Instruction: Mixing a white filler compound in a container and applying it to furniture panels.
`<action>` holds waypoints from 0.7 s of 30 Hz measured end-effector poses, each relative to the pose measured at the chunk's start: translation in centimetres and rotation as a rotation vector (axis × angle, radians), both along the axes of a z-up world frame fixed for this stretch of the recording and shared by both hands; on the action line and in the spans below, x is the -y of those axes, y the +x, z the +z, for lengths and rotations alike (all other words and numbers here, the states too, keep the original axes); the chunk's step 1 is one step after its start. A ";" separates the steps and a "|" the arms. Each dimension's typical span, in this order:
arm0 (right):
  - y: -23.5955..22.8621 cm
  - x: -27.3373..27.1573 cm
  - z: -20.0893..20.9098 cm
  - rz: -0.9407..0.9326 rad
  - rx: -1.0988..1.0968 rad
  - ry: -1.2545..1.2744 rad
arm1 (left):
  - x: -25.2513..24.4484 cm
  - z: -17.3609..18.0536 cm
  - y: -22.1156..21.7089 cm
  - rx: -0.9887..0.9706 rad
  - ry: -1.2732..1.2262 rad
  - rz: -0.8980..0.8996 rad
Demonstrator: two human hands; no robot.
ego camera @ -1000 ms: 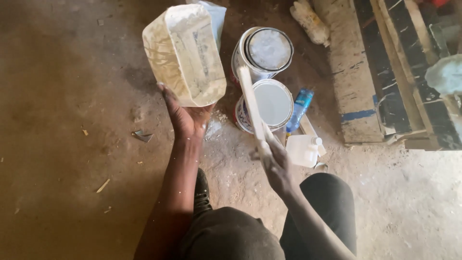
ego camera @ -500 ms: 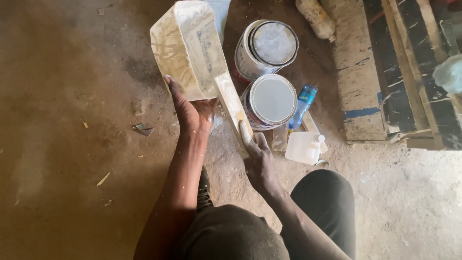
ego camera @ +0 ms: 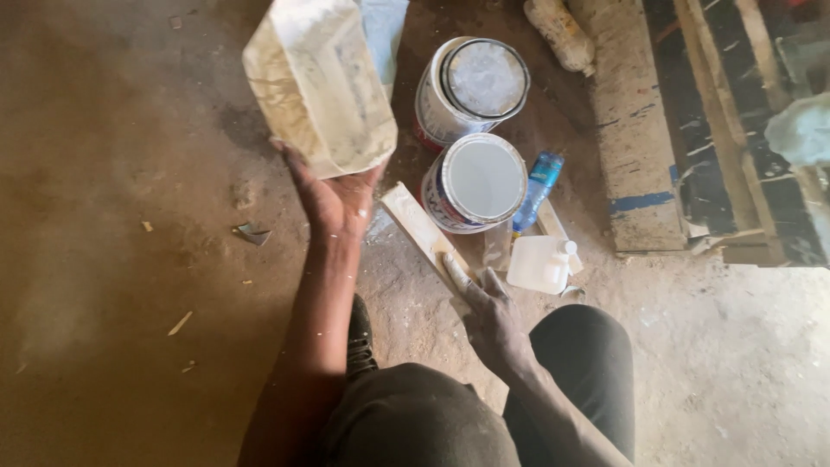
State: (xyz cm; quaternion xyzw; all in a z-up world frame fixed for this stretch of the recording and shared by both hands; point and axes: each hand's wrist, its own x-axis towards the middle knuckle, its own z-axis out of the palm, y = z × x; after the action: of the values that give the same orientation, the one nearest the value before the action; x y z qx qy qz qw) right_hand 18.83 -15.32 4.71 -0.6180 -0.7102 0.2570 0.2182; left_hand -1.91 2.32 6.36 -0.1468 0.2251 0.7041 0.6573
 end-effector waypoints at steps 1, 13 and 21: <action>0.2 0.2 1.7 -0.005 0.007 0.001 | 0.0 -0.2 0.2 0.007 0.001 -0.005; -0.1 -2.2 4.1 -0.016 -0.681 -0.174 | 0.8 -1.2 0.2 0.016 0.125 -0.097; -2.6 -5.5 0.7 -0.333 -0.986 -0.418 | 1.7 -1.0 3.1 -0.039 0.107 -0.263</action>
State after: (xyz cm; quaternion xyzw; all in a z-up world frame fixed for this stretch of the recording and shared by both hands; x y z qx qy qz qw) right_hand 16.22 -9.80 5.36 -0.5586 -0.3508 0.6130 0.4349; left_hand 1.15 0.63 5.35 -0.0670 0.2173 0.6256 0.7462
